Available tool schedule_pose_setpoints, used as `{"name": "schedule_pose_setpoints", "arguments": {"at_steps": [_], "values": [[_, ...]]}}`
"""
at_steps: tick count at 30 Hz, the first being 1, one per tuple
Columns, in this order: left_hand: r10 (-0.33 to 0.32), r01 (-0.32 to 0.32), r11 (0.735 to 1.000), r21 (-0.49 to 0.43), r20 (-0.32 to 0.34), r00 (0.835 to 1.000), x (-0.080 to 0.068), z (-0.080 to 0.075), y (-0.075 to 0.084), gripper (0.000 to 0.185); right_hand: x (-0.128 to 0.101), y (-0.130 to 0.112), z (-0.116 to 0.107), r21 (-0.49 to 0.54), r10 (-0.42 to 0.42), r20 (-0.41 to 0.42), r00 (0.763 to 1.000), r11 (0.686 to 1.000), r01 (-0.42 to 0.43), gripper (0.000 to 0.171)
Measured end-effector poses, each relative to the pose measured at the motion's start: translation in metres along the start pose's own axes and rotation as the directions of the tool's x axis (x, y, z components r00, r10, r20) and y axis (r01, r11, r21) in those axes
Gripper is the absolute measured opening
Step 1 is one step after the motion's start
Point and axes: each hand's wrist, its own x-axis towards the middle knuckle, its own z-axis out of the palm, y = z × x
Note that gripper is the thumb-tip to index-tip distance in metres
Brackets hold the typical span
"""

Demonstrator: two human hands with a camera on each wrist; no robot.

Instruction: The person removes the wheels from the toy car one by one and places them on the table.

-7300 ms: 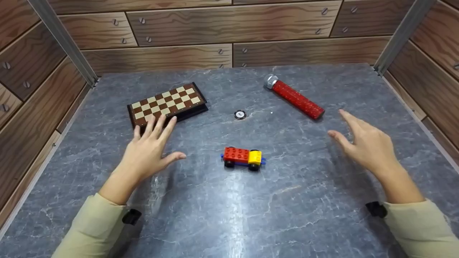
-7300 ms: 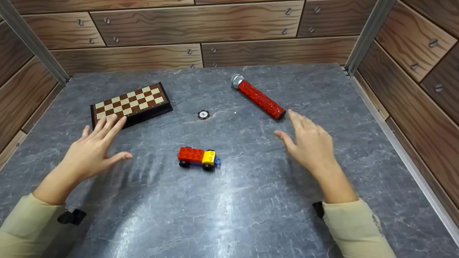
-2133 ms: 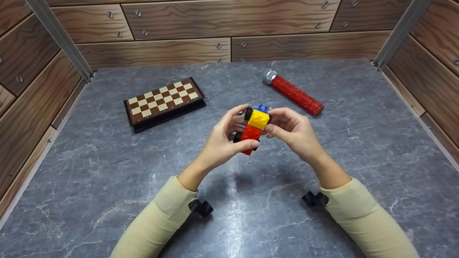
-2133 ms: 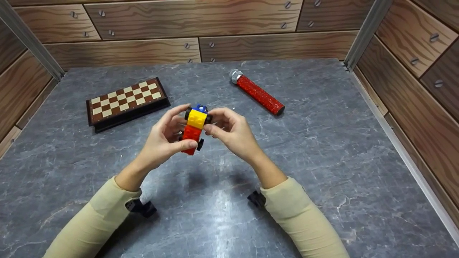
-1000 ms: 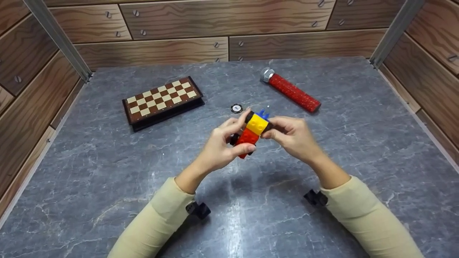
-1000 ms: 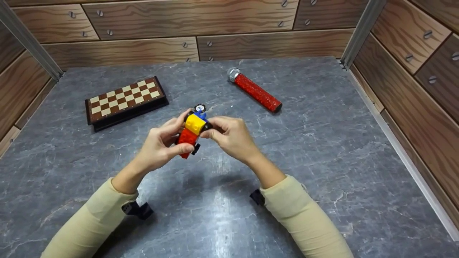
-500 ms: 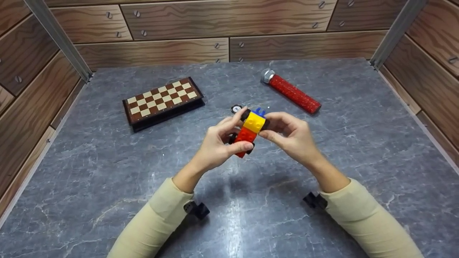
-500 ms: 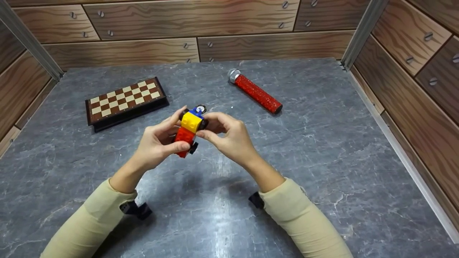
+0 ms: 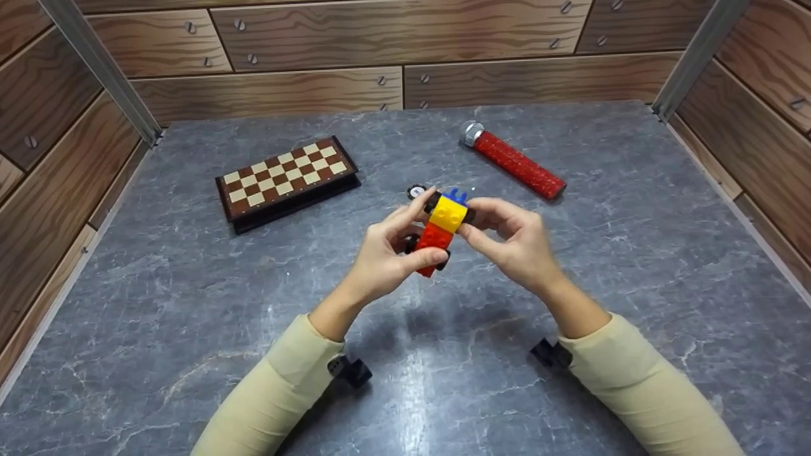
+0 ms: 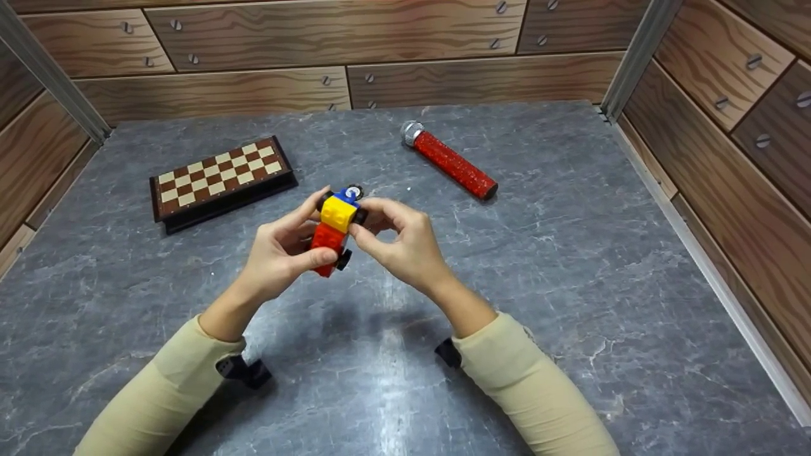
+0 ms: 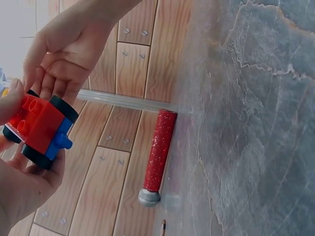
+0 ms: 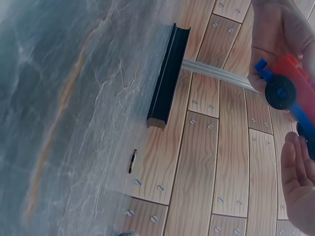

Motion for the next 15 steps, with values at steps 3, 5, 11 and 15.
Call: {"name": "schedule_pose_setpoints", "arguments": {"at_steps": [3, 5, 11, 15], "values": [[0.001, -0.001, 1.0, 0.0, -0.005, 1.0, 0.0006, 0.0, -0.0018, 0.07, 0.0006, 0.0006, 0.0037, -0.004, -0.011, -0.027, 1.0, 1.0, 0.011, 0.023], [0.008, -0.008, 1.0, -0.002, -0.006, 1.0, 0.0011, -0.0003, -0.0027, 0.07, 0.0011, 0.0016, 0.0062, -0.013, -0.019, -0.041, 0.999, 1.0, 0.018, 0.024], [0.021, -0.021, 1.0, -0.022, 0.007, 1.0, 0.0015, -0.0036, -0.0055, 0.07, 0.001, 0.0029, 0.0106, -0.066, -0.022, -0.066, 0.998, 0.998, 0.018, 0.032], [0.014, -0.013, 1.0, -0.027, 0.028, 1.0, 0.0017, -0.0066, -0.0071, 0.07, 0.0002, 0.0027, 0.0106, -0.067, 0.001, -0.06, 0.998, 0.998, -0.005, 0.035]]}}
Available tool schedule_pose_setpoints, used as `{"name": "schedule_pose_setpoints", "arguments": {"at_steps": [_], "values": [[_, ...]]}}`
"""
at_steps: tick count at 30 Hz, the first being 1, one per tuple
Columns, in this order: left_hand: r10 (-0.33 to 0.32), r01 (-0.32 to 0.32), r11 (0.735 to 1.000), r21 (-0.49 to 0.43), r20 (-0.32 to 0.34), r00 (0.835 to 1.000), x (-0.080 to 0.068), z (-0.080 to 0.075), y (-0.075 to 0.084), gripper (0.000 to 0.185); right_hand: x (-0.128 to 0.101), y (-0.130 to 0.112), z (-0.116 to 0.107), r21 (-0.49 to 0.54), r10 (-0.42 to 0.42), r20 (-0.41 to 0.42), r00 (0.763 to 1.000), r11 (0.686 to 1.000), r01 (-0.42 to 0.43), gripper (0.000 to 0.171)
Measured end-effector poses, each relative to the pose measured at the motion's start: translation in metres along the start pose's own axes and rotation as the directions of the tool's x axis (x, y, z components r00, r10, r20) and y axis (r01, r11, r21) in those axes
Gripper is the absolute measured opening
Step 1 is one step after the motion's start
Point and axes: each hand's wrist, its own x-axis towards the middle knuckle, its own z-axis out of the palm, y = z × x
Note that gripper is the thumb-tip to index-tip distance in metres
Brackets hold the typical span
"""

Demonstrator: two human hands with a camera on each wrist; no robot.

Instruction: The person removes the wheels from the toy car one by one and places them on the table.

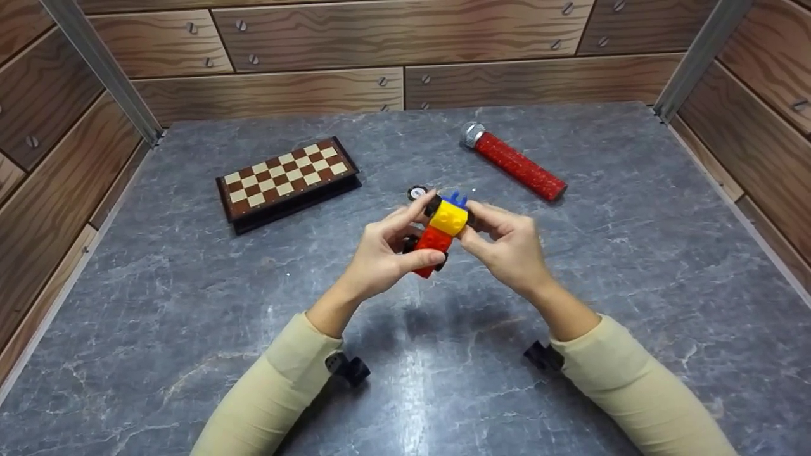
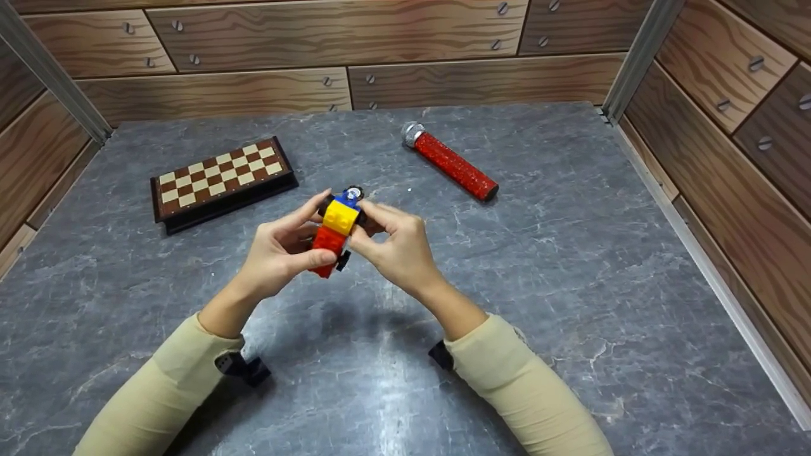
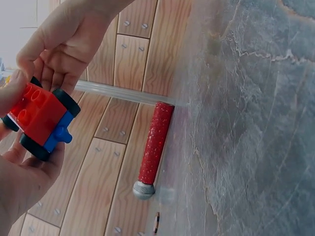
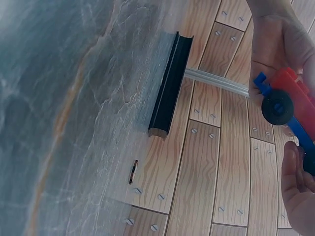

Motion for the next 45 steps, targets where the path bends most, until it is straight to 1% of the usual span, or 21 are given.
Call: {"name": "schedule_pose_setpoints", "arguments": {"at_steps": [4, 10, 15, 20, 24, 27, 30, 33, 37, 41, 45], "values": [[-0.005, 0.005, 1.0, -0.017, 0.007, 1.0, 0.0, -0.002, 0.0, 0.068, 0.0, -0.001, -0.003, 0.041, 0.036, 0.043, 0.998, 0.998, -0.038, 0.034], [-0.005, 0.006, 0.997, -0.076, 0.014, 1.0, -0.002, -0.005, 0.001, 0.068, 0.004, -0.001, -0.011, 0.15, 0.093, 0.105, 0.99, 0.983, -0.108, 0.026], [-0.012, 0.015, 0.994, -0.11, 0.029, 0.999, -0.001, -0.005, 0.002, 0.07, 0.004, -0.001, -0.016, 0.207, 0.094, 0.137, 0.986, 0.971, -0.121, 0.024], [-0.005, 0.013, 0.986, -0.167, 0.045, 0.999, -0.001, -0.004, 0.0, 0.073, 0.004, -0.004, -0.019, 0.236, 0.1, 0.135, 0.986, 0.963, -0.13, 0.021], [-0.005, 0.02, 0.967, -0.252, 0.062, 0.998, -0.001, -0.002, -0.002, 0.076, 0.003, -0.009, -0.018, 0.258, 0.1, 0.112, 0.989, 0.958, -0.126, 0.02], [-0.018, 0.039, 0.949, -0.314, 0.068, 0.997, -0.003, -0.001, -0.003, 0.077, 0.001, -0.013, -0.013, 0.262, 0.087, 0.064, 0.994, 0.96, -0.101, 0.02], [-0.054, 0.073, 0.926, -0.37, 0.06, 0.997, -0.004, 0.001, -0.001, 0.079, 0.001, -0.018, -0.008, 0.269, 0.094, 0.023, 0.995, 0.958, -0.097, 0.021], [-0.098, 0.11, 0.901, -0.42, 0.051, 0.994, -0.007, 0.002, 0.001, 0.08, 0.001, -0.02, -0.003, 0.296, 0.114, 0.003, 0.993, 0.949, -0.11, 0.021], [-0.139, 0.146, 0.874, -0.464, 0.049, 0.989, -0.009, 0.004, 0.001, 0.084, 0.001, -0.021, 0.0, 0.329, 0.119, -0.027, 0.992, 0.939, -0.104, 0.021], [-0.161, 0.155, 0.874, -0.46, 0.026, 0.987, -0.01, 0.006, 0.0, 0.088, 0.0, -0.021, 0.002, 0.311, 0.12, -0.061, 0.991, 0.946, -0.095, 0.023], [-0.182, 0.162, 0.89, -0.426, -0.005, 0.983, -0.009, 0.008, -0.001, 0.09, 0.0, -0.019, 0.002, 0.287, 0.125, -0.089, 0.988, 0.953, -0.094, 0.023]]}}
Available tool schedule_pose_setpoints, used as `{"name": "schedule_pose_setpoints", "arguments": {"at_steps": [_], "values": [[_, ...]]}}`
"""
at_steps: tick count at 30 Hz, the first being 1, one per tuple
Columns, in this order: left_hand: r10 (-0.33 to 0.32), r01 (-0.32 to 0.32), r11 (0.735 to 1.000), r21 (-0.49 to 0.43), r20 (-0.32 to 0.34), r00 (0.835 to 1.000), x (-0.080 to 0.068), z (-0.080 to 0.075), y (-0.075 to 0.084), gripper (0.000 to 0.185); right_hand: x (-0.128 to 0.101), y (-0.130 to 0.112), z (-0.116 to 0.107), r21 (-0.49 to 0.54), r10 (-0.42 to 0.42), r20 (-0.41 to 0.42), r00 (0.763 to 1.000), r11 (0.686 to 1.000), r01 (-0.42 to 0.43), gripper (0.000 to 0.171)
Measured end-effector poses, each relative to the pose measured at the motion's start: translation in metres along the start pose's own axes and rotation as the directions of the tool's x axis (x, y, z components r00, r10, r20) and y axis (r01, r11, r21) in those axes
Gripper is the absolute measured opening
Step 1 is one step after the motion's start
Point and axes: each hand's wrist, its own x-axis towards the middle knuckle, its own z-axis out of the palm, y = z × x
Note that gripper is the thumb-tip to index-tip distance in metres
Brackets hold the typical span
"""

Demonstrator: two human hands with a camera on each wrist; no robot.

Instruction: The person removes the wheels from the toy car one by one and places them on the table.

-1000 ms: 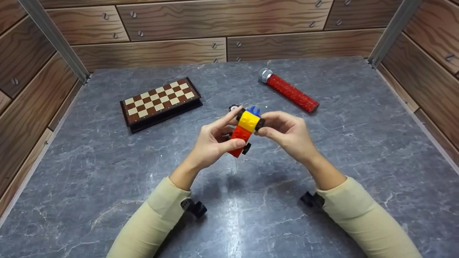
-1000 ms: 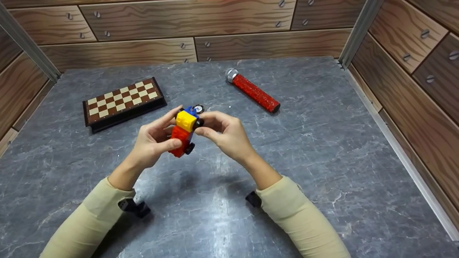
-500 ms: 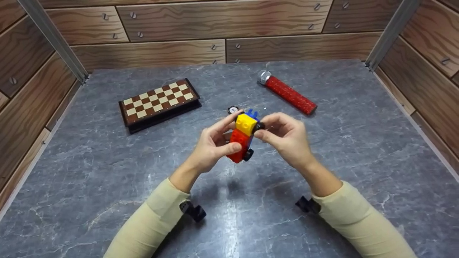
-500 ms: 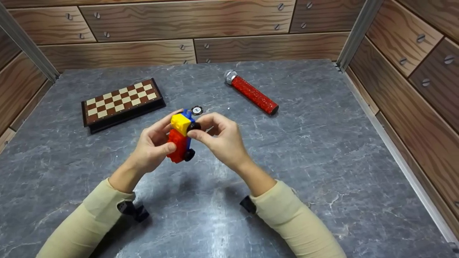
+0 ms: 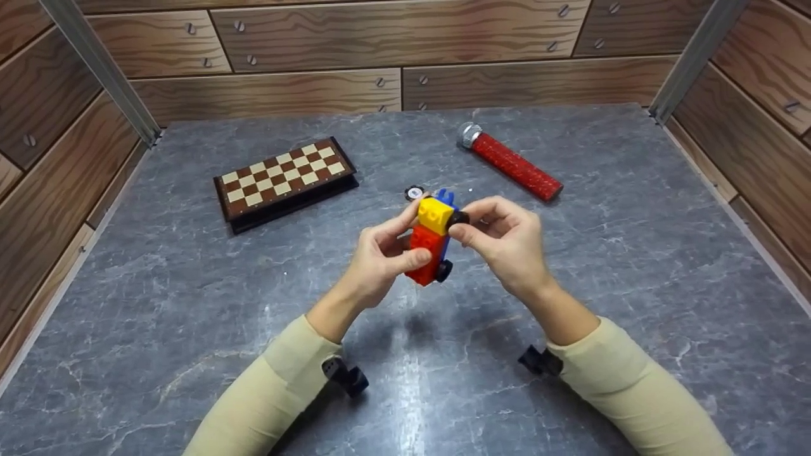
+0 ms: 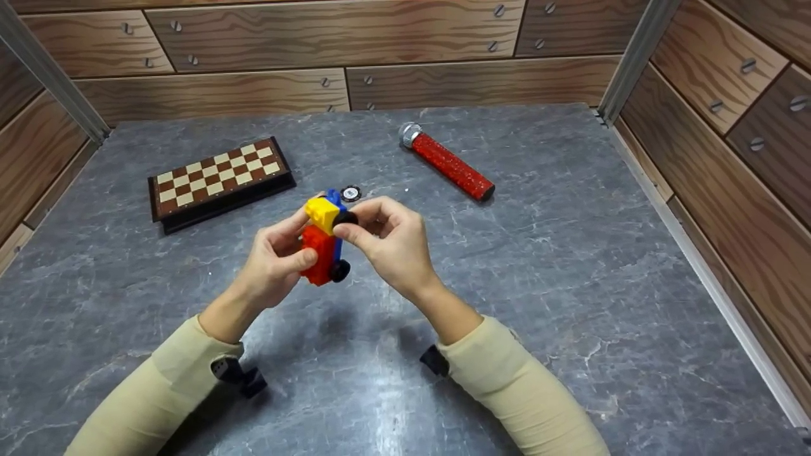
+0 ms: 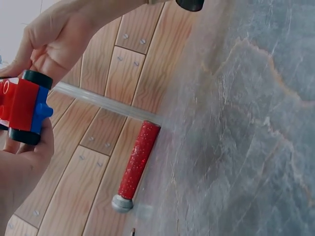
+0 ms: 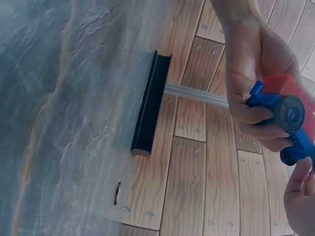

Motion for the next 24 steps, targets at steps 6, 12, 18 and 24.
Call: {"name": "schedule_pose_setpoints", "arguments": {"at_steps": [6, 12, 18, 24], "values": [[0.015, -0.014, 1.0, 0.02, -0.049, 0.999, 0.001, 0.004, -0.003, 0.085, 0.002, 0.008, 0.0, 0.034, -0.018, -0.028, 0.999, 0.999, 0.019, 0.022], [0.068, -0.062, 0.996, 0.07, -0.092, 0.993, 0.0, 0.008, -0.003, 0.074, 0.003, 0.013, 0.001, 0.036, -0.026, -0.011, 1.0, 0.999, 0.026, 0.024], [0.062, -0.056, 0.997, 0.054, -0.099, 0.993, 0.0, 0.007, 0.001, 0.076, 0.006, 0.012, -0.004, 0.024, 0.008, 0.08, 0.997, 1.0, -0.01, 0.024], [0.081, -0.076, 0.993, 0.085, -0.06, 0.995, 0.001, 0.006, 0.005, 0.074, 0.007, 0.009, -0.008, 0.005, -0.018, 0.118, 0.993, 1.0, 0.017, 0.024]]}}
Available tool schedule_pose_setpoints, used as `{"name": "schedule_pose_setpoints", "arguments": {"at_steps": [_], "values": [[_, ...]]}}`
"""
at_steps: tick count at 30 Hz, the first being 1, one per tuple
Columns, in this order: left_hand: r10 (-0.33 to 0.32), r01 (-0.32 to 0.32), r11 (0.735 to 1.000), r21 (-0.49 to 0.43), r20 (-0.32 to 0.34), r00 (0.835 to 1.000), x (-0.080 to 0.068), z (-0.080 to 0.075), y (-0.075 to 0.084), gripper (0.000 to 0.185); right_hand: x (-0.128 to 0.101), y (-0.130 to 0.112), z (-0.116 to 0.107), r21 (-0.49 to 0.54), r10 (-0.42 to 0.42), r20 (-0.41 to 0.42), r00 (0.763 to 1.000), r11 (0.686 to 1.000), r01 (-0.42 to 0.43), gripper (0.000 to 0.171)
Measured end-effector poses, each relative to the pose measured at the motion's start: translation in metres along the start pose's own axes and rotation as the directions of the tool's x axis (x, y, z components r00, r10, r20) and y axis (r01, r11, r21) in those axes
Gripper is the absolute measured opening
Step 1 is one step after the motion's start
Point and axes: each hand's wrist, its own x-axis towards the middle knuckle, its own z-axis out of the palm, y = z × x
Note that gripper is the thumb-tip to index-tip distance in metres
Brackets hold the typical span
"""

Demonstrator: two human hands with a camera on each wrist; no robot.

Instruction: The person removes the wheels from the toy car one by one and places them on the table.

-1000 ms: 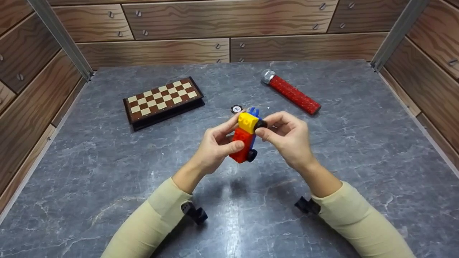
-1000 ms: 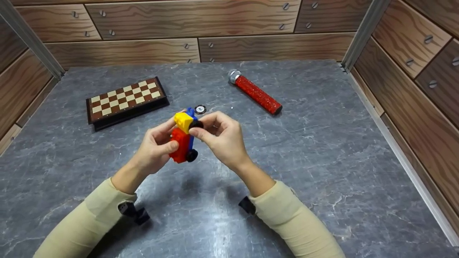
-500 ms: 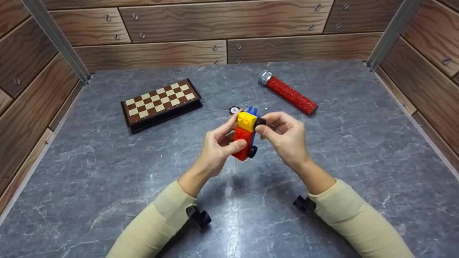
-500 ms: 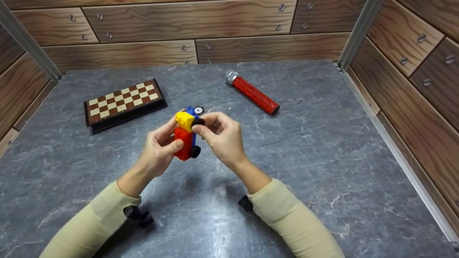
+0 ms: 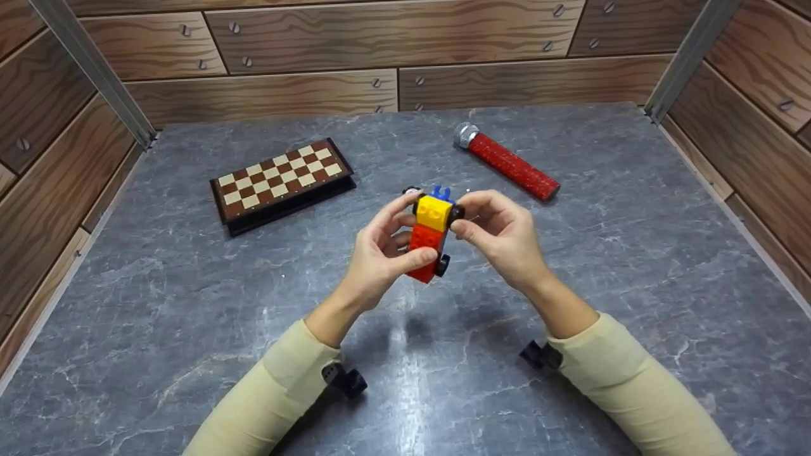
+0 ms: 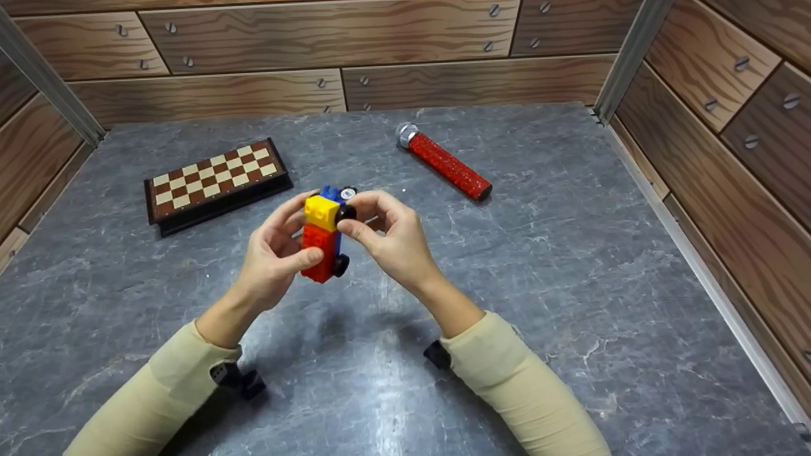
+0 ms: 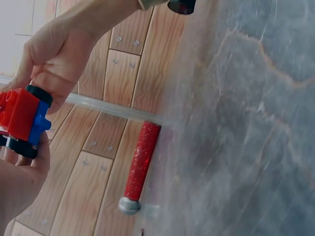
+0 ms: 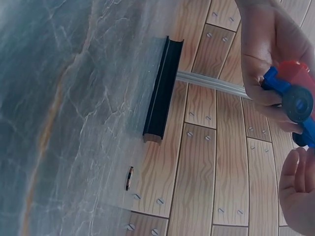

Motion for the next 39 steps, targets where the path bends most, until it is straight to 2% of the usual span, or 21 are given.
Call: {"name": "schedule_pose_setpoints", "arguments": {"at_steps": [6, 11, 15, 20, 25, 29, 39], "values": [[0.053, -0.06, 0.996, 0.059, 0.108, 0.993, 0.002, -0.004, 0.006, 0.071, 0.0, -0.001, -0.001, -0.007, 0.0, -0.002, 1.0, 1.0, 0.0, 0.022], [0.052, -0.073, 0.992, 0.103, 0.188, 0.981, 0.003, -0.007, 0.009, 0.072, -0.001, -0.001, -0.001, -0.037, 0.012, 0.002, 1.0, 0.999, -0.012, 0.02], [0.052, -0.091, 0.981, 0.17, 0.222, 0.974, 0.004, -0.008, 0.011, 0.076, -0.001, -0.001, 0.0, -0.037, 0.012, -0.005, 1.0, 0.999, -0.012, 0.019], [0.047, -0.1, 0.967, 0.233, 0.223, 0.974, 0.006, -0.009, 0.012, 0.071, -0.002, -0.002, 0.002, -0.063, 0.001, -0.027, 1.0, 0.998, -0.002, 0.02], [0.042, -0.082, 0.981, 0.175, 0.219, 0.975, 0.006, -0.012, 0.01, 0.066, -0.002, -0.004, 0.003, -0.051, 0.033, -0.016, 0.999, 0.998, -0.034, 0.022], [0.016, -0.041, 0.992, 0.119, 0.202, 0.979, 0.005, -0.012, 0.008, 0.066, -0.001, -0.005, 0.004, -0.022, 0.078, 0.003, 0.997, 0.997, -0.078, 0.023], [-0.003, -0.008, 0.997, 0.073, 0.149, 0.989, 0.001, -0.012, 0.009, 0.066, 0.0, -0.004, 0.009, -0.048, 0.044, -0.009, 0.999, 0.998, -0.044, 0.024]]}}
